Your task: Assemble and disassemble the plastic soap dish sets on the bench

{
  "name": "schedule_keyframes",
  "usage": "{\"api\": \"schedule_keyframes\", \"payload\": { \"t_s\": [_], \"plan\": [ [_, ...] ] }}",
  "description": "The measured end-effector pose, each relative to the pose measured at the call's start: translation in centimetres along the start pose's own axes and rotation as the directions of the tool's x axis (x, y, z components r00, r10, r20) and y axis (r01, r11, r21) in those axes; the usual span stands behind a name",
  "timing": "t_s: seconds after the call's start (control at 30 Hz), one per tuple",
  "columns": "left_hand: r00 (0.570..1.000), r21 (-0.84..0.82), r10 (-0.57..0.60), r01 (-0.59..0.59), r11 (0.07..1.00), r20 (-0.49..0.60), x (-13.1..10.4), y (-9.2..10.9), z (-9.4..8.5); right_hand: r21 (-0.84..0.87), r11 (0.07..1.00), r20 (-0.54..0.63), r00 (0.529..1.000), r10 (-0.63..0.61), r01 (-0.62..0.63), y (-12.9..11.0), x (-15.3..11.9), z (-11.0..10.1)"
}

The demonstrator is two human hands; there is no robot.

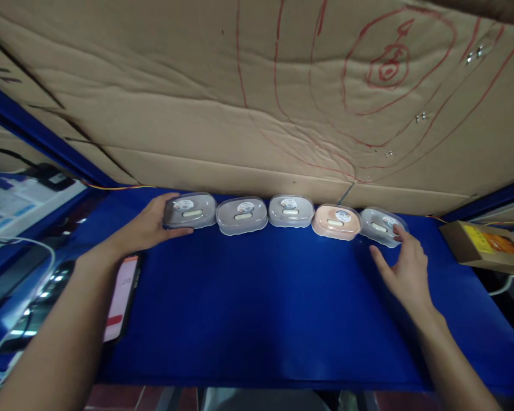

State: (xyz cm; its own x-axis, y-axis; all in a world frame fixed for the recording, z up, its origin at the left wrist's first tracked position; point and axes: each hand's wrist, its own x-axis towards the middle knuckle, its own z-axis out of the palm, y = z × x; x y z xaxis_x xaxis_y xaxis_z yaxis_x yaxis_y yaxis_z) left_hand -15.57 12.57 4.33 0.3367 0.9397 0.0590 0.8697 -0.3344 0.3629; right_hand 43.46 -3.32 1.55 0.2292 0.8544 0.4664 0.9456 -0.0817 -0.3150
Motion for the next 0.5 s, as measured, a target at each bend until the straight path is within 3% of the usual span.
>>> {"api": "schedule_keyframes", "payload": {
  "t_s": [0.1,0.2,0.3,0.4,0.5],
  "plan": [
    [1.000,0.017,-0.022,0.022,1.000,0.000,-0.1,0.6,-0.2,0.039,0.994,0.044,0.994,-0.102,0.101,-3.3,-0.7,0.2],
    [0.998,0.063,-0.052,0.051,0.997,0.022,-0.3,1.1,-0.4,0.160,0.964,0.207,0.948,-0.243,0.212,-7.0,-2.3,0.5],
    [0.995,0.115,-0.103,0.101,0.988,0.014,-1.3,1.8,-0.7,0.322,0.881,0.388,0.801,-0.457,0.347,-11.4,-4.8,1.0],
    [0.987,0.176,-0.124,0.141,0.974,-0.100,-3.8,3.1,-0.9,0.413,0.770,0.418,0.650,-0.634,0.486,-15.0,-7.0,1.7],
    [0.961,0.193,-0.110,0.162,0.968,-0.254,-7.6,6.0,-0.5,0.462,0.719,0.392,0.608,-0.690,0.519,-16.3,-7.8,2.3]
  ]
}}
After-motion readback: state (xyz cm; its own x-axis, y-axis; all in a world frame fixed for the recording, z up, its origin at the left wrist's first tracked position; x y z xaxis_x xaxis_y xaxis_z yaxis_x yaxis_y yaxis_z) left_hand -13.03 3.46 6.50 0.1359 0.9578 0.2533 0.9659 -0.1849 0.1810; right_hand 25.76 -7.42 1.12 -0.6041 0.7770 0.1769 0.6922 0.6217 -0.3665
